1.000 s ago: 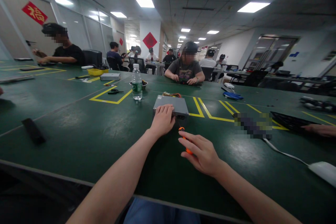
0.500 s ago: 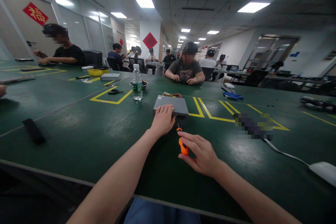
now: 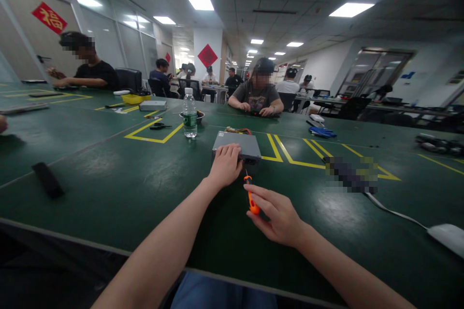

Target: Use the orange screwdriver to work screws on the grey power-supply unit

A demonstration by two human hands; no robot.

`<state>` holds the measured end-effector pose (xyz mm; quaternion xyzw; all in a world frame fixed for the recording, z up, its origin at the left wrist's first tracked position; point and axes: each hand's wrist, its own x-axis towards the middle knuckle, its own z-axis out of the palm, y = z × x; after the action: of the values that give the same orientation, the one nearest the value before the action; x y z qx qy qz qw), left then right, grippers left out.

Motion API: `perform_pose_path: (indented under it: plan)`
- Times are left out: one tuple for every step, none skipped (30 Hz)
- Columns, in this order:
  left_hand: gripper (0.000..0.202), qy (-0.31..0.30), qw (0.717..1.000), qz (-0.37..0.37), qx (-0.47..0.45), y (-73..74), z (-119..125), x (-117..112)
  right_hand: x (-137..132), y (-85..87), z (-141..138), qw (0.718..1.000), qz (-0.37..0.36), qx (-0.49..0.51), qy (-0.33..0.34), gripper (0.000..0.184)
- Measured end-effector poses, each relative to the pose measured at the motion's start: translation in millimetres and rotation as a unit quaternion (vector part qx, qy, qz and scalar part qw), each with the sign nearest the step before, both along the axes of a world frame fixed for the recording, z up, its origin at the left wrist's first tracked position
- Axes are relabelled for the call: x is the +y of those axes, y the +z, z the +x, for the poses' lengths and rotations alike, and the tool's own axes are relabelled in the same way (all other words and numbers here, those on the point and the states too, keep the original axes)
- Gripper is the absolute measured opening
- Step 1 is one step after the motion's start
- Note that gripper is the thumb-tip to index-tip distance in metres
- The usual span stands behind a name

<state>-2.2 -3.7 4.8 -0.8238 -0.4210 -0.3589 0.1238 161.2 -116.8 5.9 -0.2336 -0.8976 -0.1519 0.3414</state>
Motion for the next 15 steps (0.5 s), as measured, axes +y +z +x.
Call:
perform_pose_path:
  plan:
    - [0.03, -0.001, 1.0, 0.0, 0.0, 0.0, 0.0, 0.0, 0.1, -0.7, 0.1, 1.0, -0.002, 0.01, 0.001, 0.031]
    - [0.03, -0.001, 1.0, -0.002, -0.001, 0.0, 0.1, 0.0, 0.0, -1.1, 0.3, 1.0, -0.007, 0.014, 0.001, 0.031]
    - [0.03, 0.0, 1.0, -0.004, -0.002, -0.1, 0.2, 0.0, -0.4, -1.0, 0.4, 1.0, -0.014, 0.009, 0.0, 0.032]
    - [0.03, 0.0, 1.0, -0.006, -0.002, -0.1, 0.4, 0.0, -1.0, -0.6, 0.5, 1.0, -0.021, -0.003, -0.002, 0.032]
    - [0.029, 0.001, 1.0, -0.008, -0.002, -0.2, 0.5, 0.0, -1.6, 0.1, 0.6, 0.999, -0.026, -0.019, -0.003, 0.033]
    - [0.029, 0.001, 1.0, -0.008, -0.002, -0.2, 0.5, 0.0, -2.1, 0.9, 0.6, 0.999, -0.029, -0.036, -0.005, 0.034]
    - [0.029, 0.002, 1.0, -0.007, -0.002, -0.3, 0.6, 0.1, -2.4, 1.6, 0.6, 0.998, -0.026, -0.049, -0.008, 0.034]
    - [0.029, 0.002, 1.0, -0.005, -0.001, -0.5, 0.5, 0.1, -2.3, 2.1, 0.7, 0.998, -0.02, -0.056, -0.011, 0.034]
    - [0.029, 0.001, 1.0, -0.003, 0.0, -0.6, 0.5, 0.1, -1.9, 2.2, 0.8, 0.998, -0.011, -0.053, -0.013, 0.033]
    - [0.029, 0.0, 1.0, -0.001, 0.001, -0.7, 0.4, 0.1, -1.2, 1.9, 1.0, 0.999, -0.002, -0.042, -0.014, 0.032]
    - [0.03, 0.0, 1.0, 0.0, 0.001, -0.7, 0.3, 0.1, -0.4, 1.3, 1.4, 1.0, 0.005, -0.026, -0.013, 0.031]
    - [0.03, 0.0, 1.0, -0.001, 0.002, -0.8, 0.3, 0.2, 0.4, 0.5, 1.8, 1.0, 0.008, -0.008, -0.011, 0.031]
    - [0.031, 0.001, 1.0, -0.002, 0.002, -0.7, 0.3, 0.2, 1.1, -0.3, 2.2, 1.0, 0.006, 0.009, -0.007, 0.032]
    - [0.031, 0.003, 1.0, -0.004, 0.003, -0.7, 0.3, 0.2, 1.5, -0.9, 2.5, 1.0, 0.0, 0.022, -0.001, 0.032]
    - [0.031, 0.004, 1.0, -0.005, 0.003, -0.6, 0.4, 0.2, 1.5, -1.1, 2.7, 1.0, -0.01, 0.03, 0.003, 0.033]
